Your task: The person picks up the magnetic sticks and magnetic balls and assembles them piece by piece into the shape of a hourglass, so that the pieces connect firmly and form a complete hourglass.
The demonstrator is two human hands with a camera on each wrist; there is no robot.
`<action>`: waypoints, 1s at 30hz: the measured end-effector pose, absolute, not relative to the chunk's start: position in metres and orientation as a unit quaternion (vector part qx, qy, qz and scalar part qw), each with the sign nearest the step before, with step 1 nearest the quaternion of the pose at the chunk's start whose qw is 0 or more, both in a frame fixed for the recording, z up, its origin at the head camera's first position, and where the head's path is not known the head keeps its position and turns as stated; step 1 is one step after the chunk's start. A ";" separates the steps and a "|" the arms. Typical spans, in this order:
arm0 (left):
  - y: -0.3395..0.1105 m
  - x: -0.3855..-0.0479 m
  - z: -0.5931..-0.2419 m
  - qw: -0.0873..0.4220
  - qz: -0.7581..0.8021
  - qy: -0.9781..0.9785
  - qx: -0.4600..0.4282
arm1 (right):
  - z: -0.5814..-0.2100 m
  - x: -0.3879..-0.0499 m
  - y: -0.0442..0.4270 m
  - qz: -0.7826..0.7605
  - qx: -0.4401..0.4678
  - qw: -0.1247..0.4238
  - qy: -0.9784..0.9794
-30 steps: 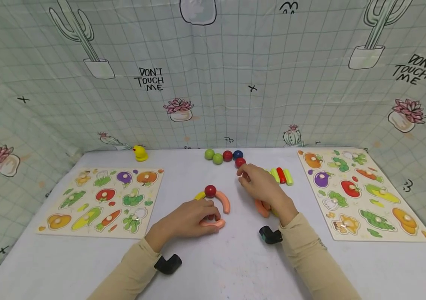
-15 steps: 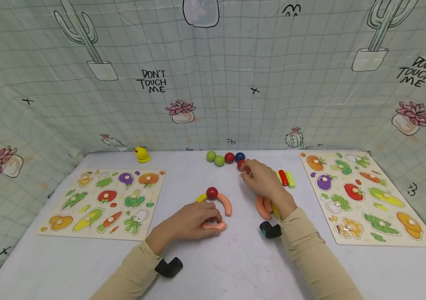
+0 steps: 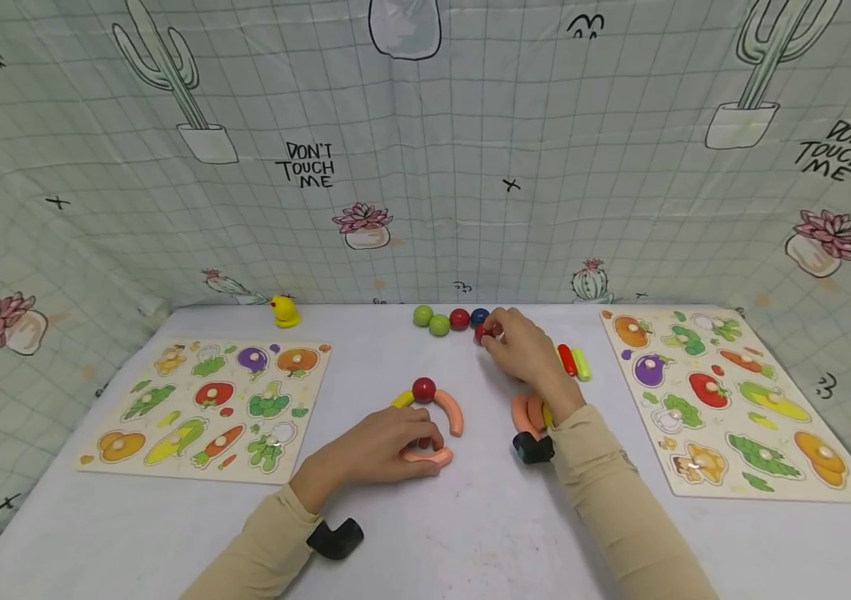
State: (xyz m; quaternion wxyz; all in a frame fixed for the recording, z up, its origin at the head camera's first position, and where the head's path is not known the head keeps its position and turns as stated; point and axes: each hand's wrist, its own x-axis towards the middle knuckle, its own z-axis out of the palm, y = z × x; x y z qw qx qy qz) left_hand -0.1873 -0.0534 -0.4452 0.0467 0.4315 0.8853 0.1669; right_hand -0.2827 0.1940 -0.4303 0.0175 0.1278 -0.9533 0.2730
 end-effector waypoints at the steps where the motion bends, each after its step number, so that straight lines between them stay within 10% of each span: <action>1: -0.053 -0.187 -0.446 0.046 0.167 0.885 0.432 | -0.431 -0.284 0.194 0.272 0.122 0.016 -0.954; 30: -0.053 -0.188 -0.447 0.056 0.167 0.888 0.425 | -0.437 -0.300 0.191 0.248 0.052 -0.034 -0.967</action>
